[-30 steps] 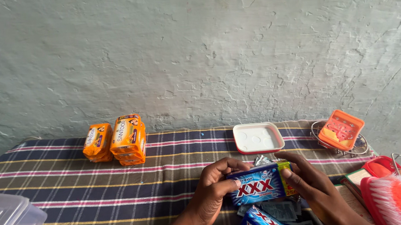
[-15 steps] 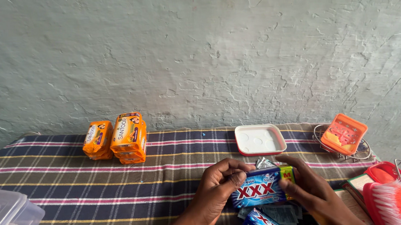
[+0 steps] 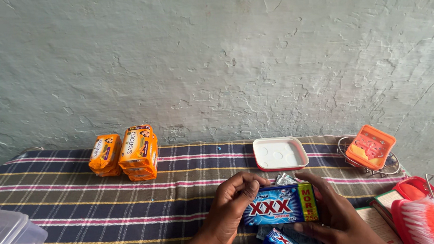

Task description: The person picks up orange Santoor soap bars and blue XXX soap bars from a pile on a plaid cloth. They rotate each bar to view the packaging and place them in neat stacks on the left side of the cloth. The person handles the bars one by one, creating separate stacks for each brand.

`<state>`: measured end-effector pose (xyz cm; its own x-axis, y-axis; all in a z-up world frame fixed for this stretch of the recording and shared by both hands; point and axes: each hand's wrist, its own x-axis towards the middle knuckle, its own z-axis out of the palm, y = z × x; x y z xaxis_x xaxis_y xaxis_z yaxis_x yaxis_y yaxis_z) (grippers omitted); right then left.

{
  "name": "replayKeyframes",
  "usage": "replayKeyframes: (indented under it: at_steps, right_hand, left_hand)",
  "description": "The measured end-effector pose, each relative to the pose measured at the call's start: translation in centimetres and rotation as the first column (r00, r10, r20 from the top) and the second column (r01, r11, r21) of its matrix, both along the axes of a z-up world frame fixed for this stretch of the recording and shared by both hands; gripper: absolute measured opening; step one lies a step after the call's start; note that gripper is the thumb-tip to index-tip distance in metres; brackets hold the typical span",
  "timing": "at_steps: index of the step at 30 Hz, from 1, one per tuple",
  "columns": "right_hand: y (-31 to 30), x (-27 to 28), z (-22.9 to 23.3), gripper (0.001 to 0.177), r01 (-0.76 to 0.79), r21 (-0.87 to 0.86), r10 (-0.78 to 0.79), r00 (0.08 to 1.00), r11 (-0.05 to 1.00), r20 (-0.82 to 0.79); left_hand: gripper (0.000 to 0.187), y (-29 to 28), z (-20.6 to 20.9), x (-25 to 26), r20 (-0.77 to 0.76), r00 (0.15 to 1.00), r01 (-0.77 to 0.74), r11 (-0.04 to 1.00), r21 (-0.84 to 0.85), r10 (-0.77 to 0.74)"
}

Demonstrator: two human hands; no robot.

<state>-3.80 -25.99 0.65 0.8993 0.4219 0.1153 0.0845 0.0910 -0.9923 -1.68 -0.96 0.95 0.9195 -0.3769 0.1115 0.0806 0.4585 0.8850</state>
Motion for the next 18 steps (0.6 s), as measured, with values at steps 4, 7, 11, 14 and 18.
replayKeyframes:
  at_steps: [4, 7, 11, 14, 18]
  right_hand:
    - [0.0, -0.1, 0.4, 0.099, 0.075, -0.044, -0.080, 0.990, 0.996, -0.114]
    - [0.1, 0.1, 0.5, 0.096, 0.094, -0.014, -0.095, 0.989, 0.995, -0.111]
    - [0.0, 0.4, 0.2, 0.095, 0.132, -0.003, -0.132, 0.988, 0.991, -0.078]
    - [-0.2, 0.7, -0.1, 0.089, 0.189, 0.019, -0.187, 0.979, 0.982, -0.081]
    - [-0.5, 0.9, -0.1, 0.084, 0.218, -0.031, -0.220, 0.969, 0.975, -0.109]
  left_hand:
    - [0.032, 0.1, 0.9, -0.5, -0.056, 0.997, 0.055, 0.995, 0.082, -0.050]
    - [0.040, 0.0, 1.2, -1.0, -0.016, 0.998, 0.060, 0.994, 0.094, -0.059]
    - [0.064, 0.1, 1.7, -1.3, 0.057, 0.997, 0.040, 0.996, 0.081, -0.045]
    - [0.086, 0.0, 2.1, -1.9, 0.077, 0.996, 0.032, 0.993, 0.113, -0.041]
    - [0.091, -0.5, 2.2, -2.0, 0.104, 0.994, 0.013, 0.992, 0.124, -0.026]
